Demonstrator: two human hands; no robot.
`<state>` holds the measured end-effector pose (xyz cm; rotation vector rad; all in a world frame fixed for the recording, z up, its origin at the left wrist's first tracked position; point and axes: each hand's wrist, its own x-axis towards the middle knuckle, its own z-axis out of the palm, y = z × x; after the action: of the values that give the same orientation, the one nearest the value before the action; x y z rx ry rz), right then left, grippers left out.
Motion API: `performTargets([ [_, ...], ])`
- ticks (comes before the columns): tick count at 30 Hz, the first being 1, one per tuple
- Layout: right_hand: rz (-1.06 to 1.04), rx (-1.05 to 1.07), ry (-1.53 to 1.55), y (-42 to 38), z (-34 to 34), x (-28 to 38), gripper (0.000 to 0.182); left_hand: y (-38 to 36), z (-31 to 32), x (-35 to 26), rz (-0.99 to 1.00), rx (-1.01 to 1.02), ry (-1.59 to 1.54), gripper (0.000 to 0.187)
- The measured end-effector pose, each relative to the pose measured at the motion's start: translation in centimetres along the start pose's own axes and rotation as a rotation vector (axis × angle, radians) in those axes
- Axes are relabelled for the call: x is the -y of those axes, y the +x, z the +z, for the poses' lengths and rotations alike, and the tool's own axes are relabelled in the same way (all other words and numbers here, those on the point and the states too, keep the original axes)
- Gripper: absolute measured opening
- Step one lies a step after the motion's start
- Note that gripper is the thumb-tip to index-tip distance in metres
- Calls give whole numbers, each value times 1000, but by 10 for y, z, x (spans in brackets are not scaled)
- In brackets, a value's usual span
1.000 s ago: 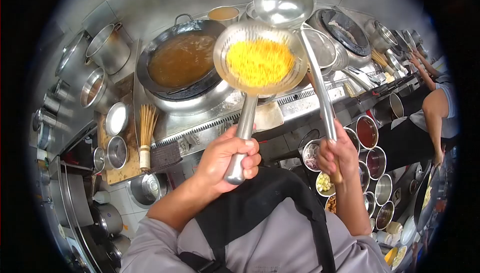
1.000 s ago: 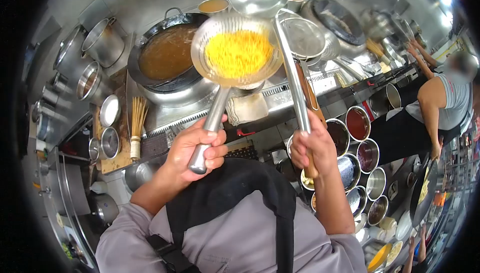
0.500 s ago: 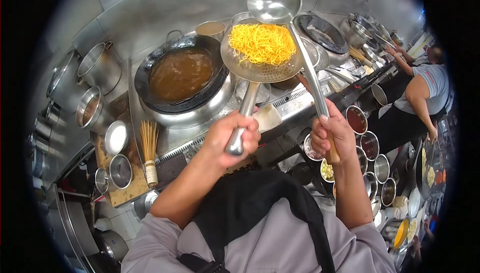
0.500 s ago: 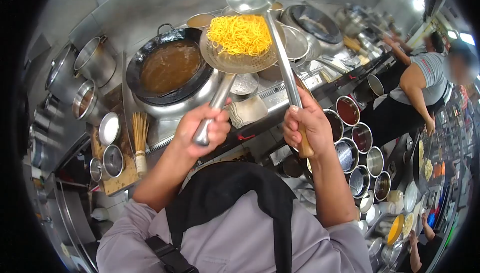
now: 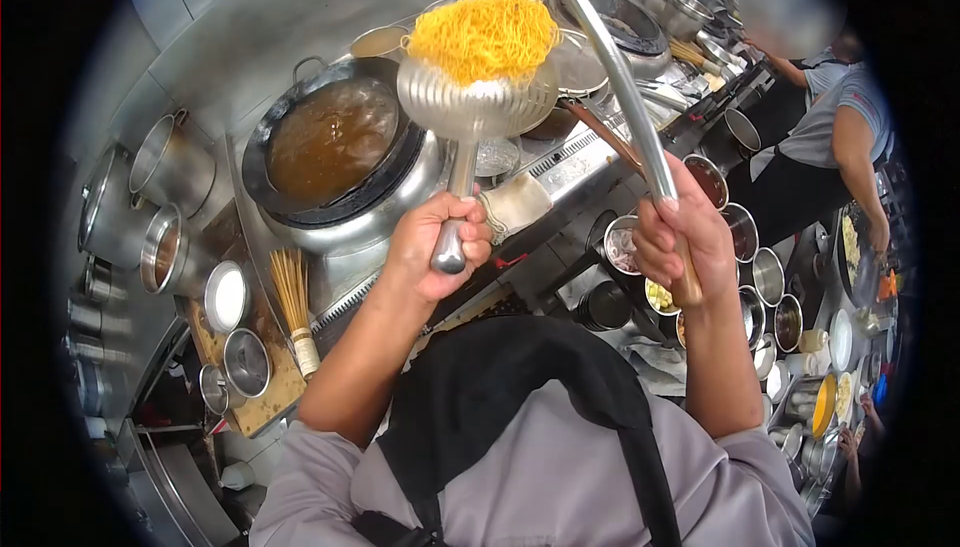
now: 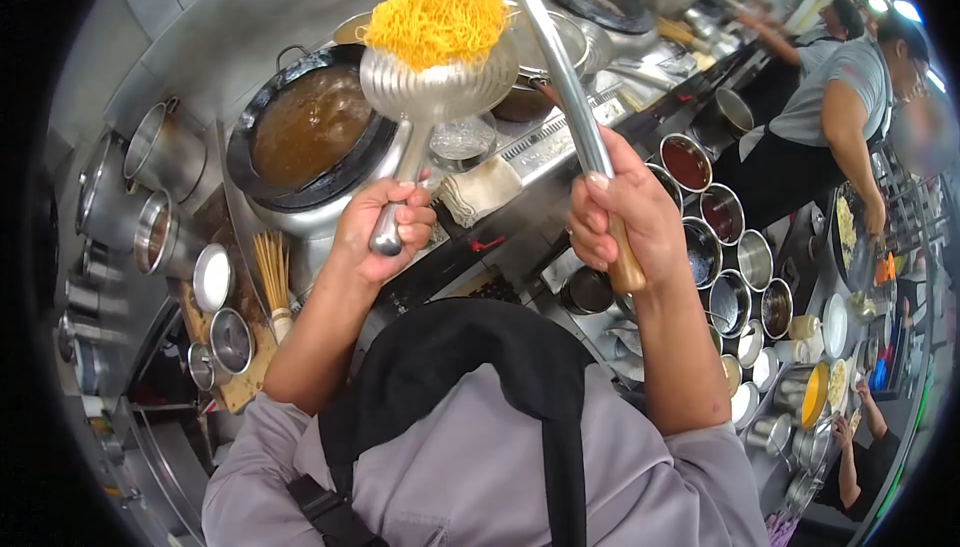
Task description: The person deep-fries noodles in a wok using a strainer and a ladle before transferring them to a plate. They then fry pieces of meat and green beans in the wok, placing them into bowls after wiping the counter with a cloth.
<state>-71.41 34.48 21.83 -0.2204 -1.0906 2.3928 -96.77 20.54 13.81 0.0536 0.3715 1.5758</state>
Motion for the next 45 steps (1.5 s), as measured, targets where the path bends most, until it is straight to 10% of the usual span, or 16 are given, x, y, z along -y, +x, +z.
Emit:
performTargets([
  [6,-82,37,3,-29,-19,1,61,8,-9,-2,-146,-152,-274,25],
  [13,-139,-16,11,-37,-51,14,67,18,-8,24,260,-51,341,38],
  [21,8,-251,-230,-31,-74,21,63,50,-6,15,14,-118,-143,25],
  [29,280,-212,-1214,-11,-106,47,68,53,1,32,81,-132,-105,27],
  [32,-41,40,-1723,5,-139,46,69,55,-5,38,89,-121,-91,28],
  [36,366,-129,-1451,14,-131,31,69,52,-5,44,82,-97,-116,28],
  [40,-132,30,-1770,-1,-146,47,68,47,0,41,57,-118,-215,24],
  [45,114,-128,-1605,5,-124,50,67,42,1,46,43,-107,-216,23],
])
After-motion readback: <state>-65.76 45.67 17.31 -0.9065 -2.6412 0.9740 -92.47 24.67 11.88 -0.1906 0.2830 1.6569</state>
